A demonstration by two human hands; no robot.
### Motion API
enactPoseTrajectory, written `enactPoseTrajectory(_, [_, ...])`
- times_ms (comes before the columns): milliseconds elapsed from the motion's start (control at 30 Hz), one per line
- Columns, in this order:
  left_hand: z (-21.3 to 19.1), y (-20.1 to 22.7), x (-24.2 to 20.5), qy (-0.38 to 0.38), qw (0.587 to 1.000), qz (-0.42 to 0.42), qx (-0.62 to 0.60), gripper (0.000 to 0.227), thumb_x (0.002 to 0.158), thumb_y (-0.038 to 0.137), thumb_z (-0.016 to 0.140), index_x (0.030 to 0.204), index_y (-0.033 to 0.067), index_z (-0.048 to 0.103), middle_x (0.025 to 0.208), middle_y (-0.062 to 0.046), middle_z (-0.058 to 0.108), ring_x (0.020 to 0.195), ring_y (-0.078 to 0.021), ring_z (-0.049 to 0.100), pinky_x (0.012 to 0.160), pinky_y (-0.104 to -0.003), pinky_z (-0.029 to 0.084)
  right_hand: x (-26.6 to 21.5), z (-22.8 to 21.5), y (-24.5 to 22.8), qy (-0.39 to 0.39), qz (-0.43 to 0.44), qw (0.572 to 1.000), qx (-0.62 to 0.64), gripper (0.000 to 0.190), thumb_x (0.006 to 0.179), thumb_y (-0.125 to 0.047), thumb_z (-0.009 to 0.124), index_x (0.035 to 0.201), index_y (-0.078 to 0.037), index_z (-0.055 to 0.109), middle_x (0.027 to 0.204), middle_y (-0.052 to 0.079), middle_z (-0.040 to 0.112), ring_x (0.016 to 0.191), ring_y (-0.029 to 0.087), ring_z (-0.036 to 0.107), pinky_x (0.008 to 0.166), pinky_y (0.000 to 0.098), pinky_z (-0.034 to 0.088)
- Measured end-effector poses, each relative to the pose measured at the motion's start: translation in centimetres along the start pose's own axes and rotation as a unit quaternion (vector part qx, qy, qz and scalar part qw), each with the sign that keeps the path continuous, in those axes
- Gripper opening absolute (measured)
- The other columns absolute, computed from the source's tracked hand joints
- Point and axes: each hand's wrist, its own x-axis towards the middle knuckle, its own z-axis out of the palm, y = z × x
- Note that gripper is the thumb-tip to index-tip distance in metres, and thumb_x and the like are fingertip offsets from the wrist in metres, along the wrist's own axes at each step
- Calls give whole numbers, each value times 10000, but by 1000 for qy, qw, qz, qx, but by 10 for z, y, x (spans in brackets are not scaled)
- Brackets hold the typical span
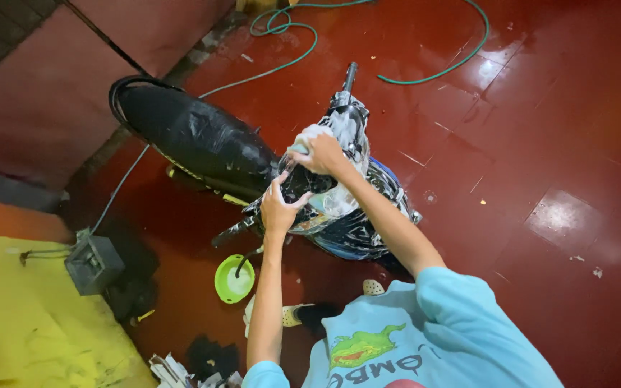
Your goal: Scrubbing the front fairing and handlebars of a motorcycle with a soapy sponge.
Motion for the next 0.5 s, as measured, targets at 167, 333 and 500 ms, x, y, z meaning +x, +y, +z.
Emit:
enactPoseTrajectory(167, [-4,1,-1,4,1000,20,-6,849,627,644,838,1318,218,591,1232,-106,713,1117,-386,679,952,-538,538,30,0,7,-80,60,995,25,499,902,-629,590,981,-140,640,925,170,695,947,397,702,901,536,557])
enactPoseTrajectory(333, [0,0,-2,12,1000,24,-13,865,628,621,851,1345,226,572,1294,-70,694,1174,-323,669,1003,-487,526,55,21,11,-81,121,987,-73,416,721,-554,708,834,-163,623,759,128,693,746,394,750,710,536,603])
enactPoseTrajectory(500, [0,-2,-4,13,999,48,-13,850,661,573,845,1356,179,556,1305,-118,682,1176,-338,665,1028,-473,510,48,47,26,-62,122,986,-92,424,740,-436,754,1015,-129,655,829,149,706,776,405,755,731,535,618])
